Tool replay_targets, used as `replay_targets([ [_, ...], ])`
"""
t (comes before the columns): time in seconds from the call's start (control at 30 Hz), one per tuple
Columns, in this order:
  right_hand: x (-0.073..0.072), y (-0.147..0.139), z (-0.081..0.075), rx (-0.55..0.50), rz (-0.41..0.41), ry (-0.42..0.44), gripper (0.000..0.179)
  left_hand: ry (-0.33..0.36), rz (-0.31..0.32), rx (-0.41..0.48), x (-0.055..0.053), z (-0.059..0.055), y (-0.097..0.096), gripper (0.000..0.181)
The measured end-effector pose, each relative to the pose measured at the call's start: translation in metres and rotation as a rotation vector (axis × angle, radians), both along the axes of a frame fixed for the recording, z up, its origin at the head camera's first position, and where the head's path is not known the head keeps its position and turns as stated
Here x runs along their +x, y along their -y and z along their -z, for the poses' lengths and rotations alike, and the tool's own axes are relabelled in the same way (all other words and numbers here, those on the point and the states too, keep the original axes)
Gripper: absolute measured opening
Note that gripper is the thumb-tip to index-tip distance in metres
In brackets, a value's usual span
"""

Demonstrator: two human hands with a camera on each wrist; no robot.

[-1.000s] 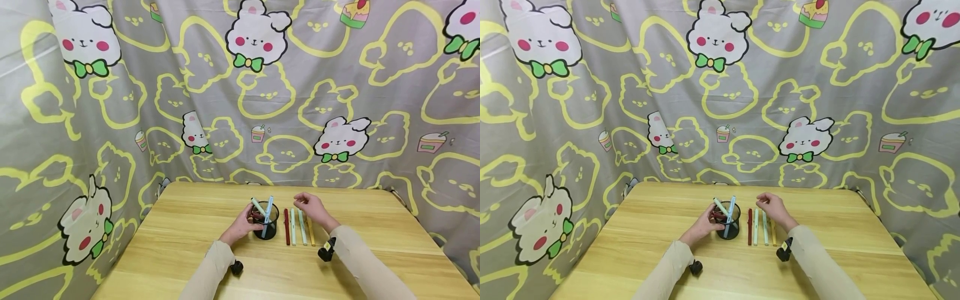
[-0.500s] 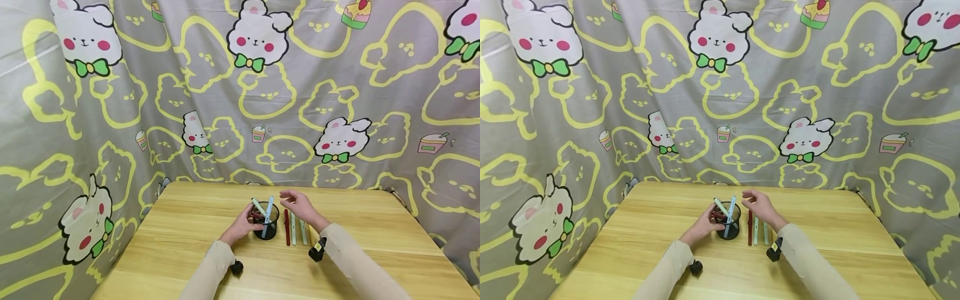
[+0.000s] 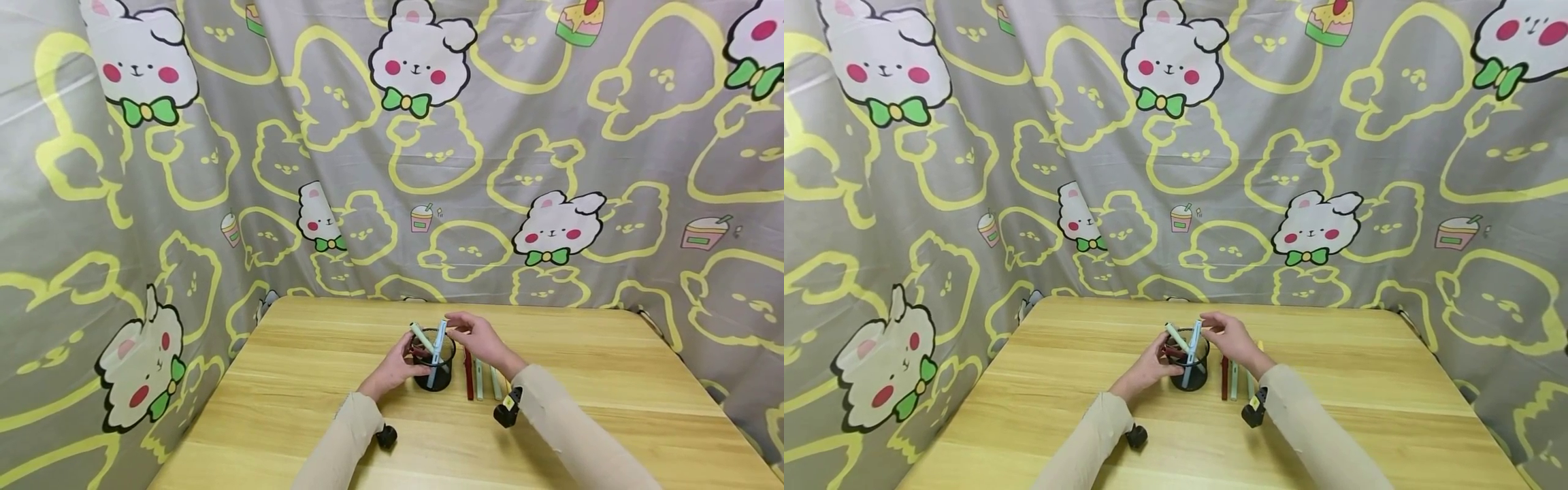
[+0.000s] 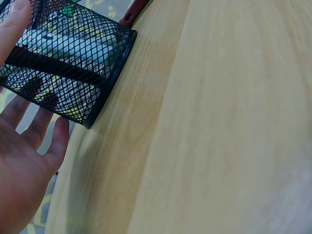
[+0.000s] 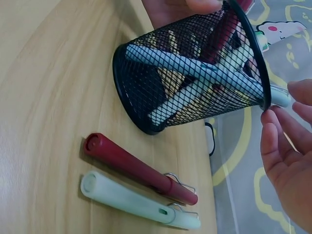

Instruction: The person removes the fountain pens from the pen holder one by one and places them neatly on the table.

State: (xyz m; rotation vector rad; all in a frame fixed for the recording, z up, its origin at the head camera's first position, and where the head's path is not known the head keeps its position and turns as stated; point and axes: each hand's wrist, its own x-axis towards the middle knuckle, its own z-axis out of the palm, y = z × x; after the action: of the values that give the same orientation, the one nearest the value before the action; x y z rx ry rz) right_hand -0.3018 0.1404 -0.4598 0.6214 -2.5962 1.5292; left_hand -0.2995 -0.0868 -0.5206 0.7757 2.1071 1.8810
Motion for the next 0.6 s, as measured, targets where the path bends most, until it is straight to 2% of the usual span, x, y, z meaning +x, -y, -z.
replay_targets([
  [0.17, -0.001, 0.003, 0.001, -0.019, 0.009, 0.028, 0.035, 0.005, 0.015, 0.001, 0.01, -0.016, 0.002, 0.068],
  [0.27, -0.003, 0.003, 0.003, -0.024, 0.003, 0.024, 0.035, 0.01, 0.005, 0.006, 0.012, -0.019, 0.002, 0.067],
  [0.43, 0.012, 0.008, -0.016, -0.03, 0.0, 0.026, 0.031, 0.005, -0.012, -0.003, 0.002, -0.002, 0.0, 0.071],
  [0.5, 0.013, 0.008, -0.016, -0.04, 0.008, 0.029, 0.029, -0.002, -0.013, -0.01, -0.003, 0.006, -0.001, 0.073],
  [0.6, 0.001, 0.005, -0.001, -0.059, 0.02, 0.02, 0.025, -0.002, -0.011, -0.007, -0.004, 0.007, 0.0, 0.073],
])
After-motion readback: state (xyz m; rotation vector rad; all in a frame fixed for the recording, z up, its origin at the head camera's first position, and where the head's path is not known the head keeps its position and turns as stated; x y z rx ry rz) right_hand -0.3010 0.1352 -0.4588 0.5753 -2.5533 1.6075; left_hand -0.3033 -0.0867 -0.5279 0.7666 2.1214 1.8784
